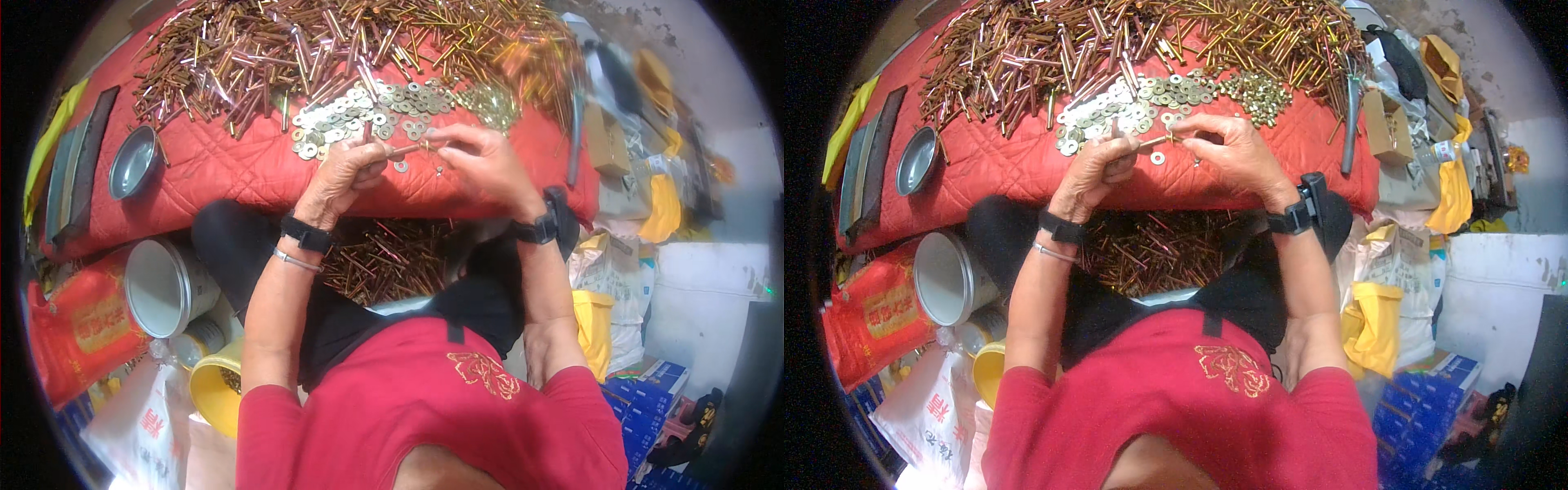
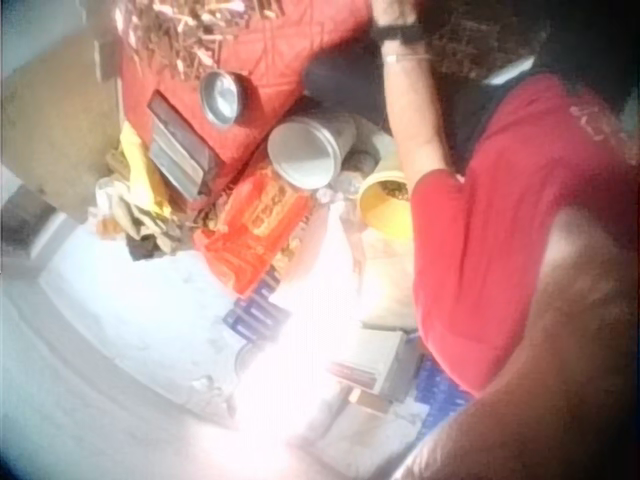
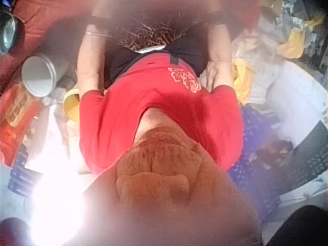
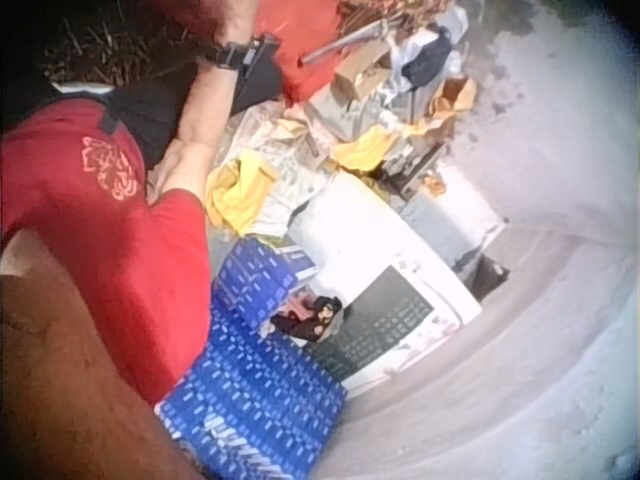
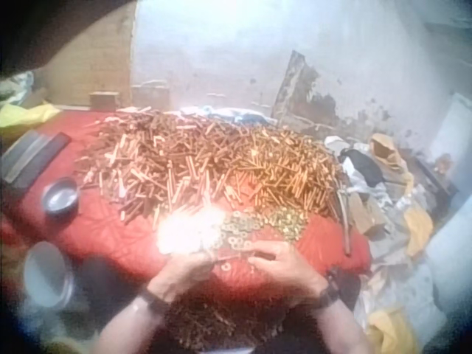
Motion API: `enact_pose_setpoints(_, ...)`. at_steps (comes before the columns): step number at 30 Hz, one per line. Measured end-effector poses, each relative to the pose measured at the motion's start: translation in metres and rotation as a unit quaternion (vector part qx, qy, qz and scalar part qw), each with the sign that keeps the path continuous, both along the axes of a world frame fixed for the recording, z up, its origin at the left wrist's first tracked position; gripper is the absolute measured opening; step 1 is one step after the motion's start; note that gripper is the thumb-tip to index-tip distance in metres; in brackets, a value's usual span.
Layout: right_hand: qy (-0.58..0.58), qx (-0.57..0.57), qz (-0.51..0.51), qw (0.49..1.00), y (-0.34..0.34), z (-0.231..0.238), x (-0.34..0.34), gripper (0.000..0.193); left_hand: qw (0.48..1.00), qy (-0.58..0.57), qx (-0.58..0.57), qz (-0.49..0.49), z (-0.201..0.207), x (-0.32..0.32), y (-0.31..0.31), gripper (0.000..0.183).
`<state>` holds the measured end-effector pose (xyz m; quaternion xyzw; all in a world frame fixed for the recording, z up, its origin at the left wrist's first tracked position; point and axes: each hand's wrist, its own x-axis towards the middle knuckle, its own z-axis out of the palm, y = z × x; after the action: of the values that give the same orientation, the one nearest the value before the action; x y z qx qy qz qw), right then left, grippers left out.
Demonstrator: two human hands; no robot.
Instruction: Assembling small metal pins with washers and other components.
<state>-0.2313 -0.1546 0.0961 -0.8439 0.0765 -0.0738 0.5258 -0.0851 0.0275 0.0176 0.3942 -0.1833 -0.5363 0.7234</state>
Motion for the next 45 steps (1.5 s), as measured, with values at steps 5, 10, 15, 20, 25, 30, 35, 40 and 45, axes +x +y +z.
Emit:
enact_pose_setpoints(5, 0.077, 0.048, 0.055, 0.994, -0.006, 0.017, -0.009, 0.025, 0.998, -0.032, 0.018, -0.052, 0.008, 0.004, 0.002, 0.011)
enact_pose_setpoints(10, 0.006, 0.057, 0.028, 0.998, -0.009, 0.001, -0.006, 0.025, 0.999, -0.012, 0.011, -0.029, 0.007, 0.002, -0.002, 0.008)
enact_pose_setpoints(15, 0.015, 0.049, 0.027, 0.998, -0.006, -0.004, -0.005, 0.025, 1.000, 0.005, 0.005, -0.011, 0.000, 0.004, -0.001, 0.009)
enact_pose_setpoints(20, 0.049, 0.066, 0.088, 0.993, -0.008, 0.002, -0.008, 0.023, 0.994, -0.075, 0.057, -0.050, 0.012, 0.002, 0.001, 0.009)
enact_pose_setpoints(25, 0.089, 0.060, 0.077, 0.991, -0.007, -0.006, -0.003, 0.017, 0.997, -0.049, 0.060, 0.003, 0.020, -0.002, -0.002, 0.017)
enact_pose_setpoints(30, -0.087, 0.071, -0.093, 0.989, 0.026, -0.041, 0.023, 0.015, 0.975, 0.135, -0.084, 0.153, -0.015, 0.005, -0.016, 0.013)
enact_pose_setpoints(35, -0.244, 0.081, -0.191, 0.947, 0.056, -0.040, 0.048, 0.024, 0.973, 0.165, 0.012, 0.162, -0.005, -0.041, -0.032, 0.022)
enact_pose_setpoints(40, -0.216, -0.129, -0.238, 0.938, -0.022, -0.056, 0.034, 0.011, 0.976, 0.122, -0.006, 0.180, -0.015, -0.011, -0.013, 0.031)
enact_pose_setpoints(45, -0.097, -0.428, -0.145, 0.887, -0.100, -0.071, -0.013, 0.012, 0.980, 0.127, 0.021, 0.153, -0.011, 0.000, -0.006, 0.033)
